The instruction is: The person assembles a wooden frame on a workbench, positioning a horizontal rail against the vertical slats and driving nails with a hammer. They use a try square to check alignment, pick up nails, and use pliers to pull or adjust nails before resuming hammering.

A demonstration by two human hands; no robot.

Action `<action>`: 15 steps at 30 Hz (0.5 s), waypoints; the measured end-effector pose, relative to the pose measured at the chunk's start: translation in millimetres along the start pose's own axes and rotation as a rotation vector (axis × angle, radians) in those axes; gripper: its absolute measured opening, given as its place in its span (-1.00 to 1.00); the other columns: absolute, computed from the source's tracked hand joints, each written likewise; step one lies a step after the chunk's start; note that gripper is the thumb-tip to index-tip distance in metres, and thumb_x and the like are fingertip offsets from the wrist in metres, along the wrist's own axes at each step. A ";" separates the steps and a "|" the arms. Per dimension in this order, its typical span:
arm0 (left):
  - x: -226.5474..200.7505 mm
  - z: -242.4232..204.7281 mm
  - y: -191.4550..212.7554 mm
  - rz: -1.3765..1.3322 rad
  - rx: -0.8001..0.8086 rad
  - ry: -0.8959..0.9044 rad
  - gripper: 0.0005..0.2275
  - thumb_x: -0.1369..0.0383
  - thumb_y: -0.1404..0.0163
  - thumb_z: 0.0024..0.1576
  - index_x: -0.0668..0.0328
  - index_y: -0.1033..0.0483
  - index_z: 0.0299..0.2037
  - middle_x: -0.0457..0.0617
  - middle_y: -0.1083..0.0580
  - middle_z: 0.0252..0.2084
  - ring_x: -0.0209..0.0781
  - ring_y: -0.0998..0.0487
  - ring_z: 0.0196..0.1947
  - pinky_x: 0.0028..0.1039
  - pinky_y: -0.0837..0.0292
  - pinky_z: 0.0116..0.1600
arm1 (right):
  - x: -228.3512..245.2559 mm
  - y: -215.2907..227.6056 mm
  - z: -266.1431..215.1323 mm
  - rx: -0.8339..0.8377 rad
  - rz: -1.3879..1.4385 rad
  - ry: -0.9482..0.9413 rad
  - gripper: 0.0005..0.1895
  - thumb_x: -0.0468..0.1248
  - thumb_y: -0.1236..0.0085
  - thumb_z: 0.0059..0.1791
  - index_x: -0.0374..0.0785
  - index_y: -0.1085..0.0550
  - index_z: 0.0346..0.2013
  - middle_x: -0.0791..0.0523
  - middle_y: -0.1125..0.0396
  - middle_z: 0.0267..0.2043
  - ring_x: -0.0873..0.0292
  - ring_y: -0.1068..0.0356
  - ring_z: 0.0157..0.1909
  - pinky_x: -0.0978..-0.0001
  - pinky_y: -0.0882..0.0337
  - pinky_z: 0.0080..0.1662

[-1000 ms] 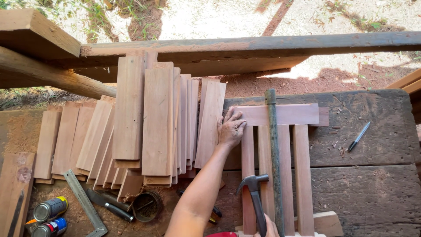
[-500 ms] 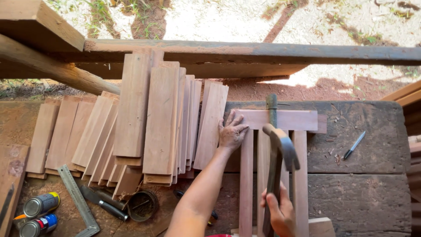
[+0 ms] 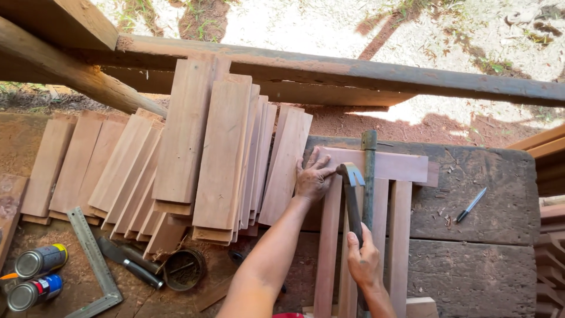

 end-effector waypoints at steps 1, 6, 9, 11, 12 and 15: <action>-1.7 -0.4 2.5 -0.009 -0.010 -0.001 -0.86 0.09 -0.09 0.15 -0.32 -0.70 -0.19 -0.24 -0.51 0.23 -0.13 -0.13 0.50 0.20 0.23 0.45 | 4.7 2.6 -2.1 -0.016 0.053 0.006 -0.48 -0.08 0.07 0.08 -0.17 -0.33 0.32 0.04 -0.51 -0.27 0.06 -0.51 -0.30 0.22 -0.46 -0.22; -2.0 -0.3 1.7 -0.012 0.017 0.037 -0.84 0.06 -0.05 0.17 -0.31 -0.70 -0.23 -0.29 -0.48 0.26 -0.20 -0.08 0.52 0.15 0.30 0.49 | 4.0 6.1 -14.2 -0.085 0.053 0.120 -0.45 -0.15 0.11 0.08 -0.32 -0.26 0.33 -0.03 -0.50 -0.36 0.00 -0.49 -0.45 0.16 -0.44 -0.37; 0.7 -2.1 -1.0 0.002 0.016 0.025 -0.86 0.10 -0.05 0.17 -0.34 -0.69 -0.20 -0.32 -0.47 0.27 -0.20 -0.08 0.52 0.18 0.27 0.48 | -4.7 -1.5 -3.8 -0.045 0.024 0.077 -0.48 -0.11 0.12 0.09 -0.25 -0.29 0.32 -0.03 -0.50 -0.35 -0.04 -0.51 -0.39 0.12 -0.46 -0.30; 0.3 -1.3 -1.8 0.018 0.004 0.001 -0.86 0.15 -0.06 0.15 -0.36 -0.68 -0.16 -0.34 -0.46 0.27 -0.19 -0.10 0.51 0.19 0.22 0.46 | -1.6 -0.3 -1.3 0.004 0.035 0.006 -0.52 -0.09 0.11 0.10 -0.13 -0.34 0.30 0.04 -0.48 -0.39 0.02 -0.50 -0.39 0.15 -0.44 -0.28; 0.9 -0.6 -2.0 0.009 0.021 0.025 -0.87 0.12 -0.07 0.15 -0.35 -0.69 -0.20 -0.32 -0.47 0.27 -0.20 -0.09 0.51 0.20 0.24 0.47 | 5.6 5.9 -4.3 -0.010 0.032 -0.013 -0.49 -0.08 0.13 0.09 -0.15 -0.33 0.32 0.03 -0.49 -0.35 0.01 -0.50 -0.35 0.15 -0.44 -0.25; -0.1 -0.5 3.0 -0.050 0.076 0.073 -0.83 0.13 0.01 0.21 -0.32 -0.65 -0.12 -0.28 -0.45 0.28 -0.21 -0.07 0.51 0.23 0.29 0.49 | -0.3 13.6 -7.7 -0.048 0.128 0.087 -0.42 -0.11 0.17 0.10 -0.27 -0.20 0.40 0.06 -0.43 -0.40 0.11 -0.41 -0.48 0.30 -0.39 -0.47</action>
Point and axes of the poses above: each hand's wrist, its own z-axis towards the middle knuckle, its own y-axis out of the back of the hand, x = y × z, the point moved 4 cm from there along z, towards the middle knuckle
